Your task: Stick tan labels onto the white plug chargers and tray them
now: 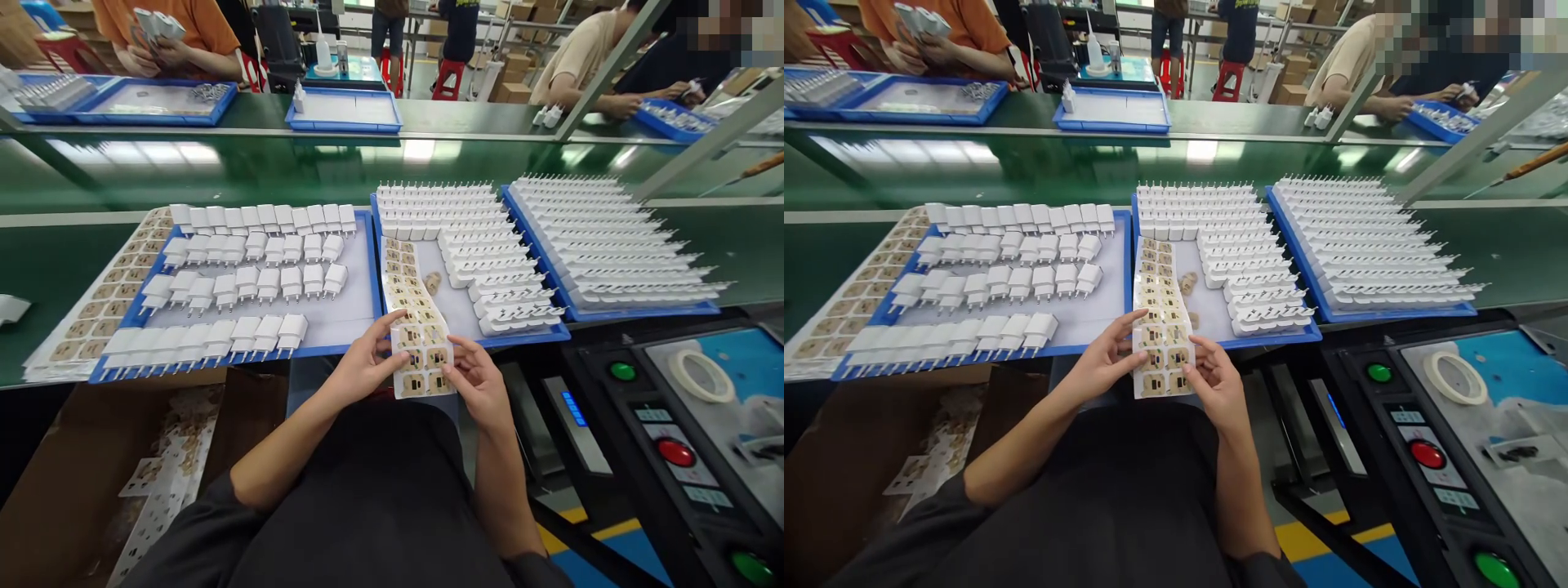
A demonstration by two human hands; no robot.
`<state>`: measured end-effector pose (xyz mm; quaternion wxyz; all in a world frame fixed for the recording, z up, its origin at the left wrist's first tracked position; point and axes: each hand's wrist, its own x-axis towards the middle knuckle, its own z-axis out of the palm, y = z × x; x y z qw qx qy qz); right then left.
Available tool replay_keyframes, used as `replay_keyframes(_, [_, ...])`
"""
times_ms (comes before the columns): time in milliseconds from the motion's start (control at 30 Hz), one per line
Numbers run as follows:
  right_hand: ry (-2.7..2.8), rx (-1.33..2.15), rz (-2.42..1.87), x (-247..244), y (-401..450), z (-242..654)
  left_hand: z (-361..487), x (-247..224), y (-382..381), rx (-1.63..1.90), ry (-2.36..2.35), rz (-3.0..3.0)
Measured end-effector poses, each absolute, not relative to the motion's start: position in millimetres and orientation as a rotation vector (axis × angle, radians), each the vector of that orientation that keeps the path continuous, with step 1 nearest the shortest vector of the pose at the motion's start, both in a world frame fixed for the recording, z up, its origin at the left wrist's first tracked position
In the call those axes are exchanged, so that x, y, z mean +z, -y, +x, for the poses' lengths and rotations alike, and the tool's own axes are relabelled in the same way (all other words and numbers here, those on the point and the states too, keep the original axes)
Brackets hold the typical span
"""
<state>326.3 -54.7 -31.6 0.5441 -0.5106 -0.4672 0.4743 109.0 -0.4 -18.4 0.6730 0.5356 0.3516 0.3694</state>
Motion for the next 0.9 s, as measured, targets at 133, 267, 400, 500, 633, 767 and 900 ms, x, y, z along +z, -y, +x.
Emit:
replay_keyframes(133, [1.082, 1.036, -1.288, -41, 46, 322, 103, -22, -5, 0.713, -0.794, 1.158])
replay_keyframes(267, [1.154, 0.88, -1.312, -44, 40, 315, 109, -21, 2, 0.666, -0.716, 1.109])
replay_keyframes(400, [1.387, 0.433, -1.317, -40, 48, 316, 122, -23, 9, 0.719, -0.707, 1.039])
replay_keyframes(500, [1.587, 0.249, -1.28, -37, 59, 322, 129, -25, 11, 0.763, -0.695, 1.025])
replay_keyframes(633, [1.585, 0.377, -1.269, -38, 69, 330, 127, -20, 15, 0.76, -0.721, 1.173])
replay_keyframes(767, [1.287, 0.58, -1.286, -41, 64, 335, 111, -8, 9, 0.99, -1.022, 1.524])
replay_keyframes(900, [1.199, 0.818, -1.3, -42, 50, 328, 87, 19, -25, 1.359, -1.055, 1.665])
